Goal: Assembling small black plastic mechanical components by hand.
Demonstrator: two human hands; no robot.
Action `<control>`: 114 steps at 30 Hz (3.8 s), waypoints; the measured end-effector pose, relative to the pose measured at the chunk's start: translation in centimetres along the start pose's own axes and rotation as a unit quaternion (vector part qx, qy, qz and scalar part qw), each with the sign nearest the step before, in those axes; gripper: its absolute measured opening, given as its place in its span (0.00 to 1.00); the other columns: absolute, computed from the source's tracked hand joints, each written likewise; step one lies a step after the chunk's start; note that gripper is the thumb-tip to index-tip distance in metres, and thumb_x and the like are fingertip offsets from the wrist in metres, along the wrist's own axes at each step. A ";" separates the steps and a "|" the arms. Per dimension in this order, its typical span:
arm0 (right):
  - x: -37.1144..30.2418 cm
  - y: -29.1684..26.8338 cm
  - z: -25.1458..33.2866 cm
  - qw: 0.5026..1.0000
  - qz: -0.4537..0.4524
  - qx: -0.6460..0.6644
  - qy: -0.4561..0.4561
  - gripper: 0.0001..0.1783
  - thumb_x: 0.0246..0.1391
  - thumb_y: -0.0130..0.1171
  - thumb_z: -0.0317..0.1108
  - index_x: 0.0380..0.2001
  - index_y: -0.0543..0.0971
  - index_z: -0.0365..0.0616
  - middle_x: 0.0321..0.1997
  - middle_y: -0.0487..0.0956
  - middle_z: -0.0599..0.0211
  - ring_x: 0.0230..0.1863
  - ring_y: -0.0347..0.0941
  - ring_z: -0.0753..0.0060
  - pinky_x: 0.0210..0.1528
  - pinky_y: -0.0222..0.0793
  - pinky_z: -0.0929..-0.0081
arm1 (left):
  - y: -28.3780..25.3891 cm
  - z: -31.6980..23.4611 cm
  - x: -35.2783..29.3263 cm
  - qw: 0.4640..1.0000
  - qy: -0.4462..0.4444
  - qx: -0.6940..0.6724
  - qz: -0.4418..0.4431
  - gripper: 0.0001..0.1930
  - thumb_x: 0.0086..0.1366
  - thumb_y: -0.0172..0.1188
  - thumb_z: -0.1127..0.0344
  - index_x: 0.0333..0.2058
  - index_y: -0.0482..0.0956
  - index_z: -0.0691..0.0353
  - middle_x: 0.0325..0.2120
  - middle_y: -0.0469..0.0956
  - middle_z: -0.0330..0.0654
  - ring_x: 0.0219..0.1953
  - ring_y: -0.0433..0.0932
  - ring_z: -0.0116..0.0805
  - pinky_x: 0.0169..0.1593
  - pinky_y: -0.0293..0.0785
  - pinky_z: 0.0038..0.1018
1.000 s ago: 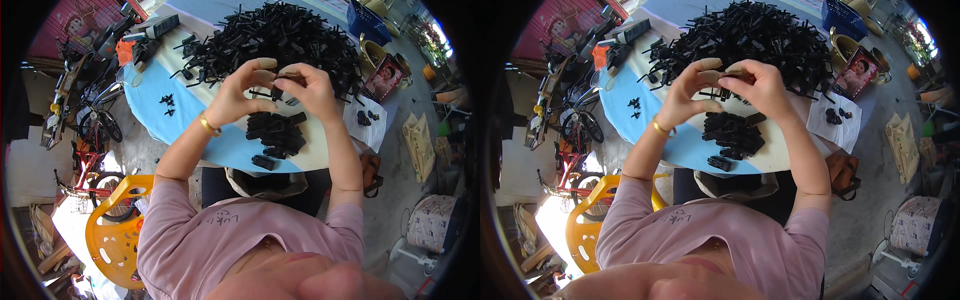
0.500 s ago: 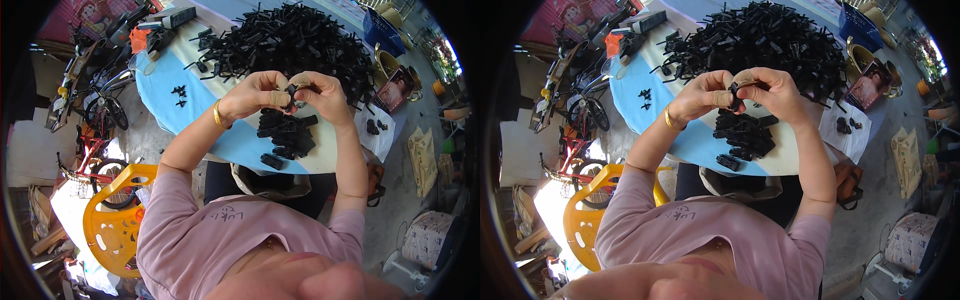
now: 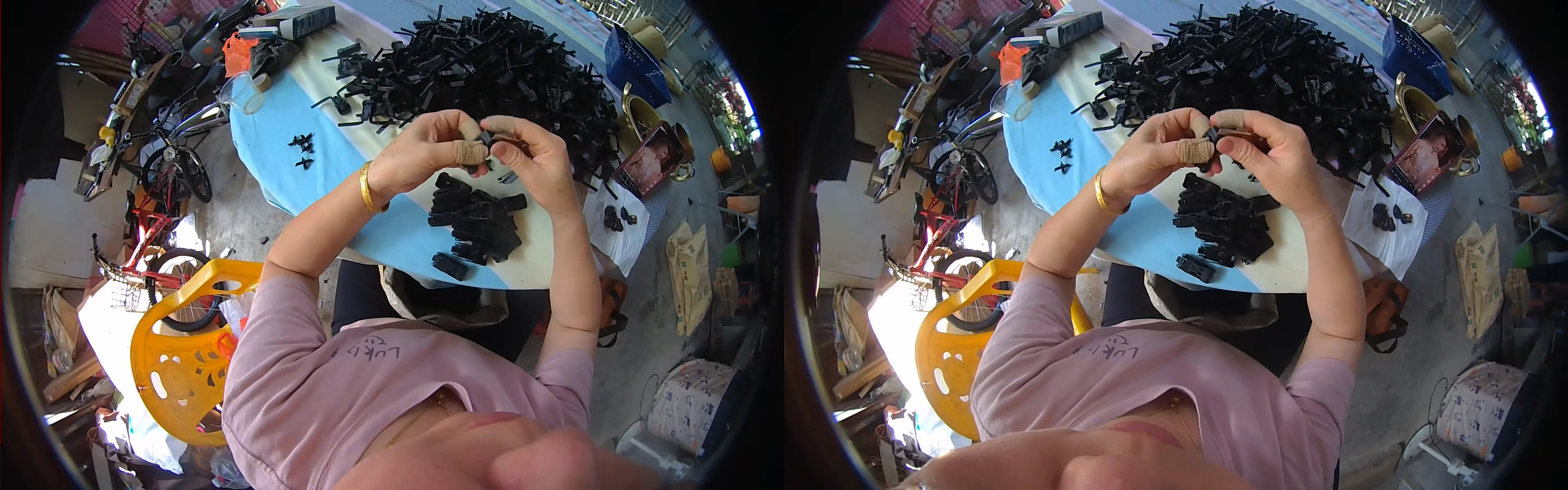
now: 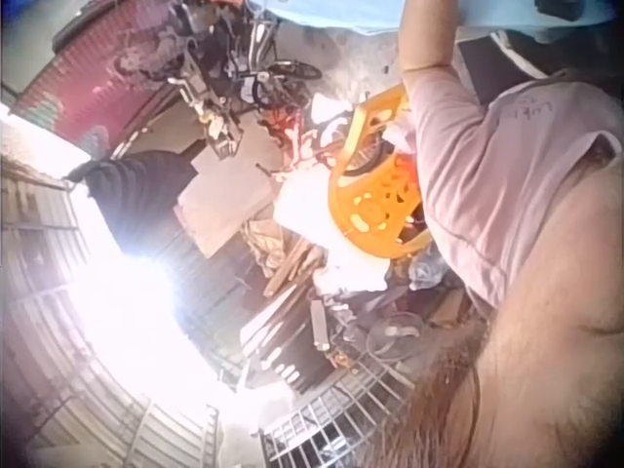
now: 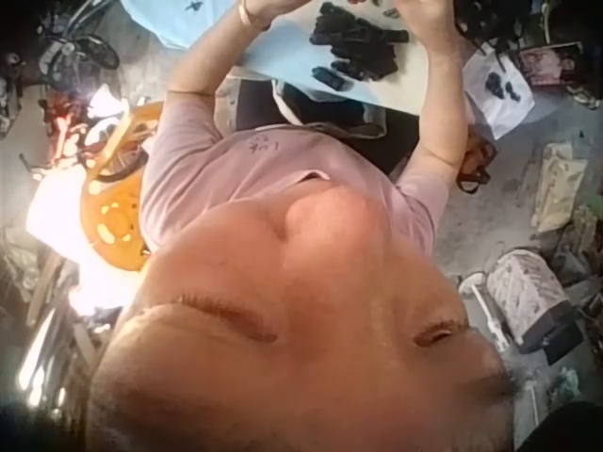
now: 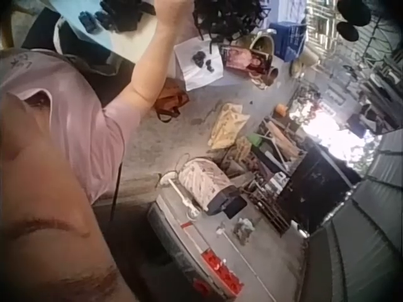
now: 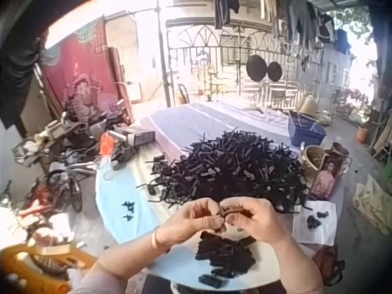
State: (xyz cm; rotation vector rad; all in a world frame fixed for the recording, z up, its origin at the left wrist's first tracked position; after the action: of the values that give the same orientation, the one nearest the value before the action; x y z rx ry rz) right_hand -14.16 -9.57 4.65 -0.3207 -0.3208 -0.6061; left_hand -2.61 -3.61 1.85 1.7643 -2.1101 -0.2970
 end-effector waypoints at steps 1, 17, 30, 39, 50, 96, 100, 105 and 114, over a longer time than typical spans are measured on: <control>-0.1 0.1 0.1 1.000 0.000 0.000 0.000 0.15 0.51 0.57 0.29 0.42 0.74 0.35 0.30 0.75 0.73 0.30 0.67 0.86 0.35 0.64 0.88 | -0.1 -0.2 0.0 1.000 0.021 0.010 -0.020 0.09 0.54 0.61 0.73 0.31 0.68 0.64 0.29 0.74 0.40 0.31 0.77 0.32 0.37 0.73 0.24; -0.5 0.7 1.3 0.987 -0.073 -0.146 0.005 0.07 0.55 0.50 0.30 0.29 0.75 0.37 0.17 0.70 0.76 0.20 0.63 0.88 0.26 0.58 0.90 | 0.2 -1.8 -1.3 0.892 0.247 0.332 -0.180 0.12 0.52 0.60 0.79 0.37 0.73 0.69 0.30 0.71 0.37 0.31 0.72 0.22 0.31 0.70 0.17; 0.2 -4.6 -0.7 0.989 -0.117 -0.004 0.089 0.09 0.50 0.56 0.31 0.35 0.75 0.39 0.22 0.69 0.81 0.23 0.59 0.92 0.23 0.53 0.91 | 1.8 -2.1 -0.9 0.923 0.131 0.332 -0.144 0.19 0.44 0.67 0.74 0.37 0.74 0.64 0.29 0.75 0.41 0.30 0.75 0.29 0.35 0.72 0.22; 0.6 -2.8 -3.7 0.863 -0.061 -0.502 -0.019 0.17 0.40 0.60 0.28 0.39 0.76 0.46 0.16 0.69 0.67 0.18 0.64 0.76 0.23 0.61 0.78 | 3.8 0.3 -0.5 0.868 0.110 0.477 0.079 0.17 0.48 0.66 0.63 0.37 0.75 0.60 0.33 0.76 0.38 0.39 0.73 0.31 0.41 0.70 0.26; 0.3 -3.2 -0.3 0.989 -0.044 -0.142 -0.001 0.12 0.47 0.58 0.24 0.38 0.76 0.38 0.31 0.76 0.73 0.30 0.69 0.87 0.33 0.66 0.89 | -1.5 -1.0 0.5 0.978 0.105 0.156 -0.095 0.13 0.55 0.60 0.72 0.40 0.73 0.65 0.38 0.75 0.42 0.40 0.74 0.27 0.46 0.70 0.24; -0.4 1.4 -0.8 0.993 -0.066 -0.080 0.054 0.08 0.56 0.49 0.30 0.28 0.74 0.39 0.17 0.69 0.78 0.17 0.54 0.92 0.18 0.47 0.91 | -0.5 -0.9 -1.0 0.927 0.195 0.255 -0.195 0.11 0.54 0.59 0.76 0.37 0.73 0.68 0.31 0.76 0.40 0.35 0.74 0.24 0.40 0.71 0.19; -0.4 1.5 -1.7 0.993 -0.051 -0.042 0.102 0.08 0.56 0.48 0.31 0.28 0.73 0.39 0.17 0.69 0.78 0.16 0.53 0.93 0.17 0.46 0.91 | 0.0 -1.9 -1.3 0.851 0.267 0.403 -0.205 0.10 0.51 0.61 0.77 0.34 0.74 0.68 0.30 0.75 0.41 0.32 0.74 0.25 0.36 0.71 0.19; -0.1 0.3 -1.2 0.998 -0.058 -0.012 0.032 0.06 0.55 0.50 0.30 0.31 0.73 0.38 0.21 0.71 0.77 0.20 0.58 0.92 0.21 0.52 0.92 | 0.3 -2.0 -0.6 0.933 0.219 0.220 -0.184 0.14 0.57 0.55 0.74 0.44 0.69 0.65 0.32 0.76 0.43 0.34 0.75 0.29 0.38 0.72 0.21; -0.3 -0.1 2.2 0.983 -0.099 -0.104 -0.112 0.04 0.46 0.59 0.22 0.28 0.75 0.36 0.27 0.73 0.75 0.26 0.66 0.89 0.27 0.61 0.92 | -0.7 -0.3 0.4 0.989 0.039 -0.126 -0.059 0.16 0.65 0.42 0.71 0.52 0.61 0.65 0.43 0.69 0.48 0.43 0.74 0.38 0.48 0.74 0.33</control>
State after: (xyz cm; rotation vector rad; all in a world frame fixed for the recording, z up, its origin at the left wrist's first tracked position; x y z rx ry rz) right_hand -14.94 -8.62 6.56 -0.5648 -0.5111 -0.8035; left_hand -1.92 -4.07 1.96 1.7229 -1.8272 -0.4962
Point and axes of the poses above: each hand's wrist, its own x-axis towards the middle knuckle, its own y-axis out of the palm, z = x × y, the point moved 6 cm from there along x, towards the middle knuckle
